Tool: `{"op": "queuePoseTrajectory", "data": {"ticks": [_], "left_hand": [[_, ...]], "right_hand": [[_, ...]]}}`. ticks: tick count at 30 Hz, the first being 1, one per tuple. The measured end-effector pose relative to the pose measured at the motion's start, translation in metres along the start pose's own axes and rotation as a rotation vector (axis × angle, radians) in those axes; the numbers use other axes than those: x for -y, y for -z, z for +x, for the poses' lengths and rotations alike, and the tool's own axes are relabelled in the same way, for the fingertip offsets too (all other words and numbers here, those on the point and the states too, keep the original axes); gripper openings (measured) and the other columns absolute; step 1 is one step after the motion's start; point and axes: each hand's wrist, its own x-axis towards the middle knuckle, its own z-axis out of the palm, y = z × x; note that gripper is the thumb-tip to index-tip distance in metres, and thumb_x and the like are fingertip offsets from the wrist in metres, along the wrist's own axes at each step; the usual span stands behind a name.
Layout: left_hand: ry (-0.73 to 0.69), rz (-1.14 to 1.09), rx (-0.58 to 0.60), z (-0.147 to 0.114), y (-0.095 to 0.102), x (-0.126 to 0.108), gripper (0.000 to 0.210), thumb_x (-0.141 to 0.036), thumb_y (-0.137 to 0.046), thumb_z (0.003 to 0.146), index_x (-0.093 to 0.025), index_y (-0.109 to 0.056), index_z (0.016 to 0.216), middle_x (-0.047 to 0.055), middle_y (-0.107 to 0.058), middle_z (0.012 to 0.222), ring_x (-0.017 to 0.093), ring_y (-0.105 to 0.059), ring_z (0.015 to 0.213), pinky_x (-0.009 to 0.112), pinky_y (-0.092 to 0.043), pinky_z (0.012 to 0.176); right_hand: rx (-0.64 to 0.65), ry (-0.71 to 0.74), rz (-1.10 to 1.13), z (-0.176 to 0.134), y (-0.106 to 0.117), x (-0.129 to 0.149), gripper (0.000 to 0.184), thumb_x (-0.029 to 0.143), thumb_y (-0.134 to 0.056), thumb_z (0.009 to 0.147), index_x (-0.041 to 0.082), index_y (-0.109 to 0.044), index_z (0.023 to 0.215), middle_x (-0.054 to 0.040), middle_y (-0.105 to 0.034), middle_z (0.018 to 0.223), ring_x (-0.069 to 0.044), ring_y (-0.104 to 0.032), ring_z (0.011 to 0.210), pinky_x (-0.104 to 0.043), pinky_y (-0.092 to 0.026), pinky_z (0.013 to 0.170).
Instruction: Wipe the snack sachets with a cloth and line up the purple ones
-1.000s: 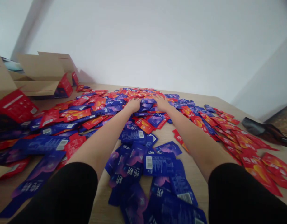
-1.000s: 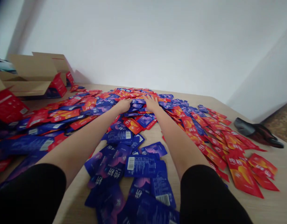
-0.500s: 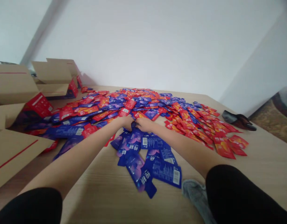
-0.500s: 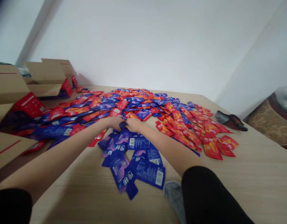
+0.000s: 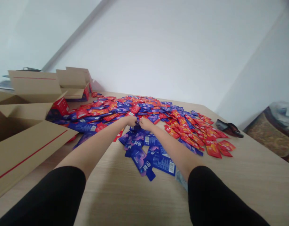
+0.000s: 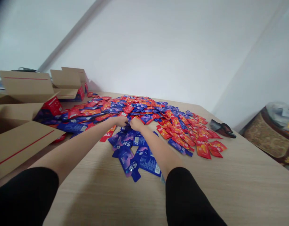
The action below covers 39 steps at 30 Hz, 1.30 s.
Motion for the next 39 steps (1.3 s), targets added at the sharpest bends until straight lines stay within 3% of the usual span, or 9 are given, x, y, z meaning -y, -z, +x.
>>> {"op": "queuePoseTrajectory", "data": {"ticks": [5, 9, 14, 18, 21, 25, 31, 35, 39], "left_hand": [[0.004, -0.029, -0.159, -0.036, 0.031, -0.016, 0.025, -0.026, -0.053, 0.095, -0.012, -0.063, 0.114, 0.011, -0.066, 0.112, 0.022, -0.064, 0.1, 0.037, -0.052, 0.089], [-0.075, -0.105, -0.255, -0.099, 0.037, -0.056, 0.03, -0.022, -0.041, 0.097, -0.015, -0.064, 0.115, 0.007, -0.071, 0.106, 0.019, -0.065, 0.098, 0.026, -0.049, 0.086], [-0.242, -0.423, -0.083, -0.186, -0.016, -0.117, 0.03, -0.022, -0.041, 0.096, -0.016, -0.068, 0.086, 0.002, -0.072, 0.08, 0.014, -0.065, 0.072, 0.022, -0.049, 0.071], [-0.311, -0.44, 0.048, -0.218, -0.084, -0.154, 0.024, -0.02, -0.047, 0.094, -0.017, -0.064, 0.111, 0.006, -0.071, 0.106, 0.018, -0.067, 0.092, 0.027, -0.05, 0.081], [-0.252, -0.186, -0.106, -0.229, -0.111, -0.172, 0.034, -0.023, -0.049, 0.093, -0.014, -0.056, 0.126, 0.014, -0.065, 0.12, 0.028, -0.061, 0.11, 0.04, -0.048, 0.09], [-0.268, 0.01, -0.277, -0.246, -0.113, -0.182, 0.042, -0.027, -0.045, 0.095, -0.017, -0.05, 0.136, 0.015, -0.054, 0.138, 0.032, -0.05, 0.124, 0.049, -0.042, 0.099], [-0.305, -0.007, -0.243, -0.263, -0.147, -0.172, 0.052, -0.036, -0.038, 0.098, -0.017, -0.041, 0.146, 0.008, -0.046, 0.149, 0.031, -0.036, 0.138, 0.05, -0.03, 0.111], [-0.283, -0.064, -0.231, -0.259, -0.159, -0.168, 0.052, -0.039, -0.038, 0.097, -0.02, -0.041, 0.146, 0.009, -0.042, 0.152, 0.032, -0.033, 0.14, 0.049, -0.03, 0.111], [-0.288, -0.055, -0.243, -0.258, -0.157, -0.169, 0.052, -0.045, -0.035, 0.098, -0.022, -0.044, 0.143, 0.01, -0.031, 0.157, 0.035, -0.026, 0.144, 0.053, -0.029, 0.111]], "right_hand": [[-0.015, 0.016, 0.06, -0.012, 0.041, 0.008, 0.031, 0.023, -0.046, 0.097, 0.013, -0.063, 0.121, -0.0125, -0.065, 0.126, -0.022, -0.062, 0.112, -0.033, -0.046, 0.097], [-0.025, 0.06, 0.126, -0.074, 0.074, 0.023, 0.043, 0.011, -0.047, 0.091, 0.017, -0.056, 0.133, -0.0099, -0.058, 0.138, -0.021, -0.053, 0.126, -0.036, -0.039, 0.107], [0.213, 0.201, 0.311, -0.199, 0.068, 0.058, 0.043, 0.02, -0.046, 0.093, 0.018, -0.054, 0.136, -0.0116, -0.059, 0.134, -0.022, -0.054, 0.123, -0.04, -0.041, 0.106], [0.328, 0.171, 0.29, -0.265, 0.023, 0.083, 0.041, 0.015, -0.044, 0.091, 0.018, -0.058, 0.13, -0.0119, -0.064, 0.117, -0.021, -0.058, 0.111, -0.038, -0.046, 0.098], [0.153, 0.006, 0.103, -0.289, 0.004, 0.086, 0.041, 0.022, -0.052, 0.089, 0.018, -0.059, 0.129, -0.0143, -0.06, 0.114, -0.026, -0.056, 0.109, -0.044, -0.046, 0.095], [-0.141, -0.218, -0.194, -0.323, 0.014, 0.062, 0.064, 0.047, -0.059, 0.086, 0.018, -0.046, 0.141, -0.0199, -0.046, 0.139, -0.038, -0.043, 0.126, -0.055, -0.04, 0.098], [-0.039, -0.353, -0.249, -0.382, -0.007, 0.016, 0.042, 0.021, -0.04, 0.094, 0.02, -0.05, 0.135, -0.0135, -0.054, 0.136, -0.031, -0.05, 0.121, -0.049, -0.043, 0.095], [-0.196, -0.428, -0.044, -0.373, -0.002, 0.016, 0.038, 0.013, -0.039, 0.09, 0.018, -0.057, 0.122, -0.0129, -0.061, 0.117, -0.027, -0.056, 0.108, -0.043, -0.047, 0.091], [-0.43, -0.388, 0.118, -0.326, 0.013, 0.065, 0.036, 0.016, -0.04, 0.092, 0.02, -0.054, 0.125, -0.0109, -0.06, 0.114, -0.024, -0.057, 0.104, -0.039, -0.047, 0.091]]}}
